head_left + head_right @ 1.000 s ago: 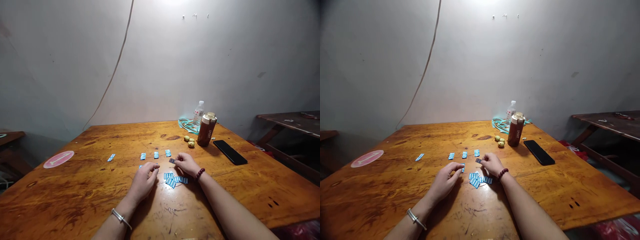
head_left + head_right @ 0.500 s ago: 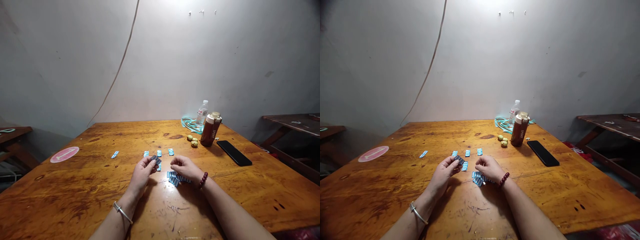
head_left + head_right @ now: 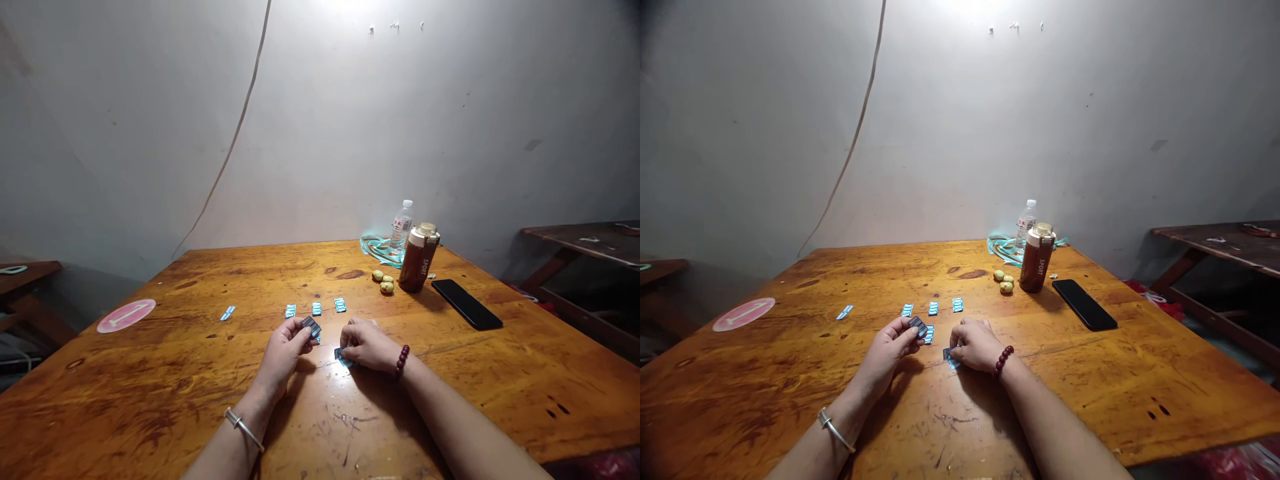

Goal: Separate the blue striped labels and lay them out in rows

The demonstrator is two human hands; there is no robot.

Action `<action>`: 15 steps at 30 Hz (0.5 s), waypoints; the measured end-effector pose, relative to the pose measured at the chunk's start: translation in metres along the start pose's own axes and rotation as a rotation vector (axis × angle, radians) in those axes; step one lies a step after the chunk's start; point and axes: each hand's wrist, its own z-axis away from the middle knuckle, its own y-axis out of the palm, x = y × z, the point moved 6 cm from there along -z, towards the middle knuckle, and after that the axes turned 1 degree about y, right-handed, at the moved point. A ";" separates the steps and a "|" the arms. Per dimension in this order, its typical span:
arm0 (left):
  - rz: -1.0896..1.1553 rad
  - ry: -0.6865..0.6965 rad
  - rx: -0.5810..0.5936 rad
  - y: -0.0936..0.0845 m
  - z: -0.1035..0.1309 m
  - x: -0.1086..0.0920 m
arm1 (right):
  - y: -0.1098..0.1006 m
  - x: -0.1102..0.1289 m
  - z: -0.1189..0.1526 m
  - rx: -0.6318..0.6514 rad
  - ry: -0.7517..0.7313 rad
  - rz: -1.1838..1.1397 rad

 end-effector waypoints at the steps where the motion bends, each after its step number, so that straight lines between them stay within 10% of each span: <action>1: -0.004 -0.010 -0.005 0.000 0.000 0.001 | 0.000 -0.002 -0.001 -0.005 0.025 -0.065; 15: 0.004 -0.178 0.026 0.013 0.008 0.012 | 0.006 0.004 -0.004 0.002 0.194 -1.026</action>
